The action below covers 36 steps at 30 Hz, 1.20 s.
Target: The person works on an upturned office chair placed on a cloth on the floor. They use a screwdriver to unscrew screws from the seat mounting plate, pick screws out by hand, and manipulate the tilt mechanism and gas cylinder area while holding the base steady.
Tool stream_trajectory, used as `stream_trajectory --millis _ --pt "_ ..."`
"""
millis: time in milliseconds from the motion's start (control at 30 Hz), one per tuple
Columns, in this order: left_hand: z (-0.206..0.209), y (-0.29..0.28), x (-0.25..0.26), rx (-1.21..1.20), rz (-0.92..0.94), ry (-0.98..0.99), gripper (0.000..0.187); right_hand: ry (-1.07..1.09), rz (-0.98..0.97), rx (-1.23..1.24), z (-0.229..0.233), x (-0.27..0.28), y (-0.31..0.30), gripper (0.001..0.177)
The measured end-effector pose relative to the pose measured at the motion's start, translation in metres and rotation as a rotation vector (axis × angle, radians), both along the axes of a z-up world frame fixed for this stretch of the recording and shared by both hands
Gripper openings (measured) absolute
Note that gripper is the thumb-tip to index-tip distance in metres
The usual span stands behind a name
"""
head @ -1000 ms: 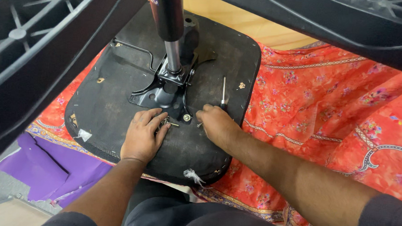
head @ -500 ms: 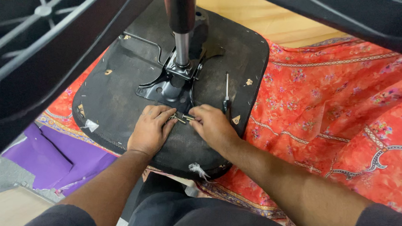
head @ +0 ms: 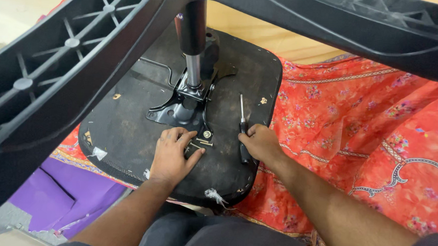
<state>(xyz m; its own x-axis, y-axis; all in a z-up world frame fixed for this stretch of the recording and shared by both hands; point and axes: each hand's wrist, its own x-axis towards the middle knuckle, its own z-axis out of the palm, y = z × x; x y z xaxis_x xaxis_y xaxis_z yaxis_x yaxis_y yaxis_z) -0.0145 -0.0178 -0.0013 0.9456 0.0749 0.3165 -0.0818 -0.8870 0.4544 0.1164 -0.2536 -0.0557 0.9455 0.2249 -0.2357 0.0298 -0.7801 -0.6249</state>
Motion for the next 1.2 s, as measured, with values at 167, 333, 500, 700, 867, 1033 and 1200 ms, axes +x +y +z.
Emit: stream_trajectory --millis 167,333,500,700,867,1033,1200 --pt "-0.004 -0.004 -0.002 0.012 0.006 0.017 0.041 -0.077 -0.075 0.318 0.015 -0.028 -0.001 0.024" --pt "-0.004 -0.004 -0.001 0.024 -0.008 0.062 0.036 -0.27 0.191 0.765 0.068 -0.06 0.001 0.021" --pt "-0.002 -0.004 -0.001 0.02 -0.027 0.049 0.036 -0.34 0.3 1.008 0.115 -0.063 0.038 0.03" --pt "-0.002 -0.003 -0.002 0.019 -0.039 0.039 0.039 -0.567 0.448 0.92 0.145 -0.064 0.063 0.029" --pt "-0.003 0.001 -0.001 0.012 -0.049 0.031 0.046 -0.507 0.445 0.869 0.147 -0.066 0.076 0.032" --pt "-0.001 0.008 0.0 -0.02 -0.109 0.034 0.048 -0.439 0.436 0.906 0.142 -0.07 0.089 0.034" --pt "0.0 0.015 0.002 -0.029 -0.166 0.097 0.053 -0.522 0.423 0.904 0.138 -0.074 0.101 0.034"
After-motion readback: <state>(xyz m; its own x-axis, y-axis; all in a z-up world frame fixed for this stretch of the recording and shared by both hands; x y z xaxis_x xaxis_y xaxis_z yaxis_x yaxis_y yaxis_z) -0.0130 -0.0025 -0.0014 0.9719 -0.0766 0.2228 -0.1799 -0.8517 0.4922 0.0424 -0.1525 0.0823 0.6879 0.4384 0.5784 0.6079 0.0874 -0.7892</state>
